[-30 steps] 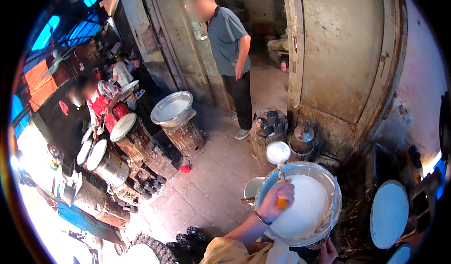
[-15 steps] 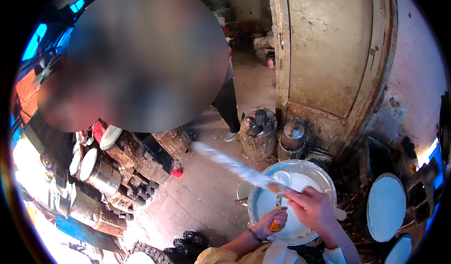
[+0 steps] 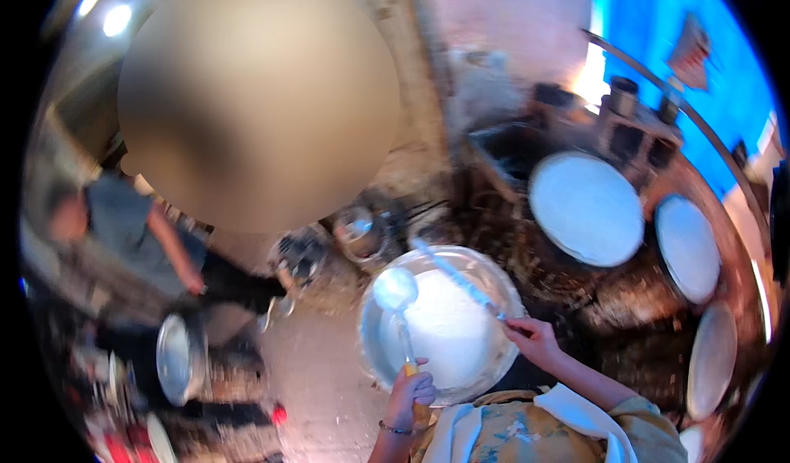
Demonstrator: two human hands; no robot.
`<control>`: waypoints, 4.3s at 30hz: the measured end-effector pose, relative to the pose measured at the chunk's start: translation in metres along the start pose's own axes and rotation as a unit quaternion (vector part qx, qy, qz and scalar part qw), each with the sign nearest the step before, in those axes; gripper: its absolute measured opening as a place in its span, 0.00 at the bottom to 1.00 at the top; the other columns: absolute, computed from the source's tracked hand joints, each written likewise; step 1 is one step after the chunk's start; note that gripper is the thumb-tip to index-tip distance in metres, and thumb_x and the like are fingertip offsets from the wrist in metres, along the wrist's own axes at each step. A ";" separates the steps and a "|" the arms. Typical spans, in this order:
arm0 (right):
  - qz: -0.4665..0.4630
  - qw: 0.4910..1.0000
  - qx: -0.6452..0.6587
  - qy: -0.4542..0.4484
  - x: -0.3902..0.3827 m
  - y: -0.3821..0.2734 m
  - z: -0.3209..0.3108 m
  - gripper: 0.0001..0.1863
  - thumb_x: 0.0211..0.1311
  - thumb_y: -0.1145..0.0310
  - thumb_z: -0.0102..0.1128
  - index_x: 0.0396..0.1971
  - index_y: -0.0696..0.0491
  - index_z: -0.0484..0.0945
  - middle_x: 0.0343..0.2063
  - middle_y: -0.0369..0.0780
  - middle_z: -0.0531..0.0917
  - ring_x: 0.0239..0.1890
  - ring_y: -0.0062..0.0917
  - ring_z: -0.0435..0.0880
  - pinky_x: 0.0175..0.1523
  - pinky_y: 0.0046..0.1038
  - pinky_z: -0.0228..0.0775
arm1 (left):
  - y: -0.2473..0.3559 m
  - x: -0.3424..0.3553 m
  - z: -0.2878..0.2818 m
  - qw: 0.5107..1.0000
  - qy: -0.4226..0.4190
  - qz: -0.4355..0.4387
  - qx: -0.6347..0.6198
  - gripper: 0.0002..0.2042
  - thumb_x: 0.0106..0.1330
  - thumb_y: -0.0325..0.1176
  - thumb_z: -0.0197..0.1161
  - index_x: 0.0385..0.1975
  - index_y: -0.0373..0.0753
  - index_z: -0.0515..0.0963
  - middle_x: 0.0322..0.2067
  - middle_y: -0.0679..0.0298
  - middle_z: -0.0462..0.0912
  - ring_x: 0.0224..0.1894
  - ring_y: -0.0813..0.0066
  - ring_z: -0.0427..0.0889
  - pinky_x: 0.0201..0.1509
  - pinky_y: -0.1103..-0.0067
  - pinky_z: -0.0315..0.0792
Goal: The person ladles batter onto several round heated surfaces and spreads it into thin crepes using a wooden tool. They flip the crepes and stack them on a nearby surface while continuing to cook more.
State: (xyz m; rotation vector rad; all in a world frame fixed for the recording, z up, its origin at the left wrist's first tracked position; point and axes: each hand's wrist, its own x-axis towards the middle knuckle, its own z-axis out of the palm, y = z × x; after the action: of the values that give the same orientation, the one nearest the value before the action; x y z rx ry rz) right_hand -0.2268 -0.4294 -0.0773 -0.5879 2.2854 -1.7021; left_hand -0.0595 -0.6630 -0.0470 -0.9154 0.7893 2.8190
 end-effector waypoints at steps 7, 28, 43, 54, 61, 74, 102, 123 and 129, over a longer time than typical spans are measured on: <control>-0.019 0.985 -0.159 0.061 -0.063 0.025 -0.054 0.13 0.51 0.71 0.64 0.39 0.54 0.81 0.33 0.45 0.82 0.33 0.36 0.83 0.38 0.29 0.76 | -0.024 0.032 0.071 0.977 -0.159 -0.090 0.108 0.17 0.64 0.26 0.48 0.53 0.42 0.62 0.21 0.66 0.70 0.13 0.83 0.63 0.13 0.88 0.58; 0.183 0.572 -0.076 0.796 -0.369 0.078 -0.298 0.14 0.54 0.76 0.61 0.42 0.59 0.77 0.24 0.37 0.79 0.24 0.17 0.74 0.30 0.20 0.68 | -0.474 0.038 0.482 0.480 -0.488 -0.484 0.545 0.11 0.69 0.35 0.48 0.49 0.47 0.61 0.18 0.70 0.60 0.14 0.87 0.57 0.17 0.87 0.57; 0.174 0.384 0.118 0.899 -0.386 0.160 -0.335 0.13 0.55 0.72 0.60 0.41 0.58 0.78 0.18 0.32 0.76 0.18 0.12 0.70 0.22 0.15 0.61 | -0.678 0.095 0.487 0.271 -0.715 0.074 0.640 0.23 0.52 0.25 0.52 0.52 0.43 0.72 0.38 0.45 0.78 0.45 0.52 0.77 0.49 0.70 0.70; 0.163 0.390 0.329 0.845 -0.331 0.116 -0.394 0.11 0.59 0.67 0.57 0.41 0.52 0.74 0.12 0.31 0.66 0.08 0.15 0.61 0.11 0.18 0.51 | -0.707 0.170 0.506 0.320 -0.692 0.167 0.625 0.23 0.52 0.24 0.52 0.52 0.39 0.70 0.36 0.48 0.79 0.37 0.54 0.79 0.40 0.69 0.74; 0.178 0.381 0.235 0.876 -0.333 0.164 -0.409 0.11 0.55 0.66 0.60 0.38 0.52 0.76 0.12 0.32 0.70 0.07 0.15 0.63 0.11 0.18 0.52 | -0.656 0.172 0.529 0.489 -0.580 -0.142 0.636 0.26 0.52 0.22 0.50 0.55 0.37 0.63 0.18 0.60 0.71 0.09 0.74 0.67 0.11 0.78 0.62; 0.315 0.523 0.231 0.757 -0.364 0.122 -0.447 0.14 0.48 0.62 0.66 0.33 0.55 0.81 0.20 0.35 0.79 0.13 0.18 0.70 0.19 0.18 0.62 | -0.481 0.182 0.489 0.585 -0.376 -0.388 0.604 0.22 0.59 0.20 0.52 0.54 0.46 0.63 0.24 0.64 0.69 0.13 0.82 0.63 0.14 0.88 0.60; 0.342 0.588 0.228 0.696 -0.447 0.122 -0.495 0.08 0.53 0.69 0.62 0.33 0.54 0.78 0.15 0.32 0.73 0.09 0.15 0.66 0.13 0.17 0.52 | -0.383 0.121 0.502 0.782 -0.361 -0.377 0.342 0.18 0.65 0.27 0.54 0.55 0.45 0.62 0.28 0.67 0.69 0.10 0.88 0.56 0.09 0.91 0.53; 0.306 0.689 0.253 0.606 -0.468 0.133 -0.527 0.12 0.55 0.69 0.60 0.40 0.53 0.80 0.13 0.30 0.72 0.09 0.13 0.64 0.13 0.16 0.53 | -0.376 0.156 0.476 0.763 -0.408 -0.435 0.250 0.23 0.57 0.19 0.52 0.53 0.46 0.63 0.23 0.63 0.64 0.11 0.85 0.57 0.12 0.89 0.58; 0.400 0.781 0.283 0.387 -0.465 0.116 -0.499 0.16 0.52 0.67 0.65 0.42 0.53 0.78 0.13 0.30 0.72 0.11 0.12 0.66 0.14 0.17 0.56 | -0.375 0.140 0.481 0.783 -0.366 -0.432 0.256 0.24 0.55 0.16 0.51 0.53 0.44 0.64 0.23 0.62 0.64 0.11 0.85 0.57 0.12 0.89 0.57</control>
State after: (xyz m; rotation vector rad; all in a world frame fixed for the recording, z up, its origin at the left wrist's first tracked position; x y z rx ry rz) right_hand -0.0393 0.2362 -0.0638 1.2351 1.7072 -2.1150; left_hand -0.3456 -0.1123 0.0361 0.0017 0.6822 1.7337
